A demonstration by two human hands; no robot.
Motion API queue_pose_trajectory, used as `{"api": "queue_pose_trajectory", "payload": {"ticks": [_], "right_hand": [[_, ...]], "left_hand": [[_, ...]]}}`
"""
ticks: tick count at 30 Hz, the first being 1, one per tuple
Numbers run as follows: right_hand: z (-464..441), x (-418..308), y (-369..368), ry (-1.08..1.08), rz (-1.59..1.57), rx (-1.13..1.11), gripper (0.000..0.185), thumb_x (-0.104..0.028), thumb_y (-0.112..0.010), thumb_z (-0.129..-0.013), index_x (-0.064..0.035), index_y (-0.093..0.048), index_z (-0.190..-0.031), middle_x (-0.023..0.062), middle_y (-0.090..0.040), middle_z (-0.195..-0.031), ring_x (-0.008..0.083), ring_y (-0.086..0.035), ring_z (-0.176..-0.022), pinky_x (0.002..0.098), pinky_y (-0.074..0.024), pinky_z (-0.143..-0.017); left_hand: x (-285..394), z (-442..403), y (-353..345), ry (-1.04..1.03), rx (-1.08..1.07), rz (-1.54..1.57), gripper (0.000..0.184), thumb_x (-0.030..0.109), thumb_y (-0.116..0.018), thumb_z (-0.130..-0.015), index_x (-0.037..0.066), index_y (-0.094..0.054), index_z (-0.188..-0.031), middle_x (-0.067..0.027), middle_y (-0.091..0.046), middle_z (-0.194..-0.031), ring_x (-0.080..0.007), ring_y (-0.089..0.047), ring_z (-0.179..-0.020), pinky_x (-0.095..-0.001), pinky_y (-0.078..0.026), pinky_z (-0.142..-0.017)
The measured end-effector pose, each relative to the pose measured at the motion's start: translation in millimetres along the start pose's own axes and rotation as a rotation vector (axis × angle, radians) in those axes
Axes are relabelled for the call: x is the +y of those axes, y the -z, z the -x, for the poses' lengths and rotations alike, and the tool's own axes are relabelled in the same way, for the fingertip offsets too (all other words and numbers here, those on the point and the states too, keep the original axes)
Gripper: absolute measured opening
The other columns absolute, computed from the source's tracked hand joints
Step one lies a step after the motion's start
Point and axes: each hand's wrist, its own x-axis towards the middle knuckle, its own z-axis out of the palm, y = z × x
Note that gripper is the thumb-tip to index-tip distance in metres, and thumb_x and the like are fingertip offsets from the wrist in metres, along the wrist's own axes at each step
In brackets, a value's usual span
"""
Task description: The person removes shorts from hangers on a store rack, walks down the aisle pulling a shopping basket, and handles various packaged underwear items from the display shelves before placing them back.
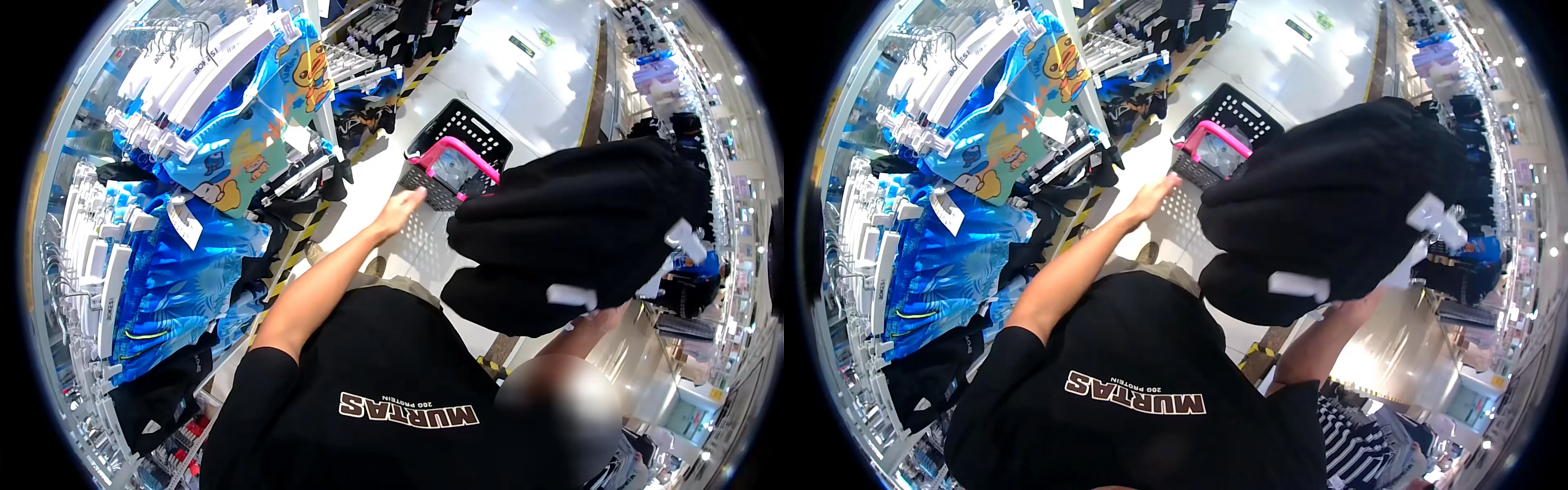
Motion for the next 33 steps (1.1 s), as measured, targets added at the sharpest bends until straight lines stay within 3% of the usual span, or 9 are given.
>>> {"api": "queue_pose_trajectory", "payload": {"ticks": [4,7,9,15,21,23,28,29,33], "right_hand": [[9,31,10,0.052,-0.135,0.016,0.082,-0.007,-0.069,-0.062,0.0079,-0.040,-0.138,0.0185,-0.060,-0.121,0.0285,-0.062,-0.110,0.0379,-0.0511,-0.097],[16,37,-18,0.077,-0.198,0.103,0.085,-0.007,-0.065,-0.062,0.0084,-0.039,-0.141,0.0203,-0.058,-0.129,0.0316,-0.061,-0.116,0.0411,-0.0496,-0.103],[22,39,-17,0.058,-0.204,0.201,0.083,-0.005,-0.066,-0.058,0.0070,-0.045,-0.138,0.0169,-0.060,-0.128,0.0303,-0.062,-0.114,0.0409,-0.0460,-0.106],[18,28,-40,-0.036,-0.253,0.283,0.073,-0.007,-0.063,-0.067,0.0042,-0.045,-0.137,0.0156,-0.060,-0.125,0.0287,-0.060,-0.117,0.0389,-0.0461,-0.105],[0,49,-48,-0.094,-0.277,0.230,0.070,-0.010,-0.061,-0.074,0.0037,-0.044,-0.140,0.0175,-0.058,-0.131,0.0312,-0.059,-0.120,0.0412,-0.0450,-0.108],[-7,56,-71,-0.133,-0.155,0.293,0.058,-0.008,-0.065,-0.076,0.0034,-0.050,-0.131,0.0139,-0.064,-0.117,0.0244,-0.065,-0.107,0.0376,-0.0530,-0.095],[-14,78,-165,-0.209,-0.064,0.131,0.039,-0.012,-0.072,-0.086,-0.0002,-0.058,-0.120,0.0048,-0.064,-0.105,0.0150,-0.063,-0.093,0.0285,-0.0504,-0.083],[-14,87,-176,-0.263,-0.206,0.097,0.037,-0.015,-0.072,-0.088,-0.0003,-0.058,-0.120,0.0054,-0.064,-0.105,0.0155,-0.063,-0.093,0.0293,-0.0509,-0.083],[-15,93,-184,-0.368,-0.390,0.063,0.057,-0.029,-0.074,-0.090,0.0013,-0.048,-0.130,0.0119,-0.063,-0.119,0.0221,-0.064,-0.107,0.0362,-0.0533,-0.093]], "left_hand": [[47,39,-43,0.229,-0.457,0.434,0.064,0.055,-0.049,-0.100,0.001,-0.055,-0.134,-0.0089,-0.063,-0.128,-0.0202,-0.055,-0.124,-0.0338,-0.041,-0.105],[54,52,-50,0.250,-0.635,0.554,0.055,0.034,-0.066,-0.096,-0.003,-0.052,-0.135,-0.0110,-0.065,-0.124,-0.0191,-0.063,-0.113,-0.0329,-0.047,-0.101],[67,61,-37,0.180,-0.519,0.575,0.055,0.029,-0.070,-0.093,-0.003,-0.052,-0.134,-0.0115,-0.065,-0.124,-0.0206,-0.065,-0.111,-0.0343,-0.049,-0.100],[98,78,35,0.045,-0.349,0.907,0.045,0.025,-0.047,-0.105,-0.006,-0.046,-0.138,-0.0197,-0.059,-0.132,-0.0275,-0.062,-0.117,-0.0403,-0.050,-0.103],[144,118,41,-0.124,-0.115,0.528,0.030,0.018,-0.061,-0.099,-0.004,-0.058,-0.120,-0.0117,-0.068,-0.113,-0.0165,-0.069,-0.097,-0.0301,-0.056,-0.089],[165,130,13,-0.234,-0.011,0.580,0.016,0.010,-0.068,-0.093,-0.002,-0.066,-0.103,-0.0036,-0.070,-0.098,-0.0096,-0.065,-0.084,-0.0263,-0.054,-0.080],[164,144,-60,-0.770,0.177,-0.244,0.033,0.007,-0.073,-0.082,0.001,-0.066,-0.114,-0.0184,-0.065,-0.105,-0.0329,-0.066,-0.094,-0.0377,-0.051,-0.086],[167,152,-71,-0.746,0.188,-0.357,0.040,0.011,-0.071,-0.083,0.001,-0.062,-0.121,-0.0210,-0.063,-0.108,-0.0392,-0.064,-0.094,-0.0412,-0.051,-0.087],[164,170,-65,-0.586,0.024,-0.435,0.042,0.017,-0.068,-0.087,-0.001,-0.059,-0.125,-0.0222,-0.063,-0.107,-0.0391,-0.065,-0.089,-0.0431,-0.051,-0.082]]}}
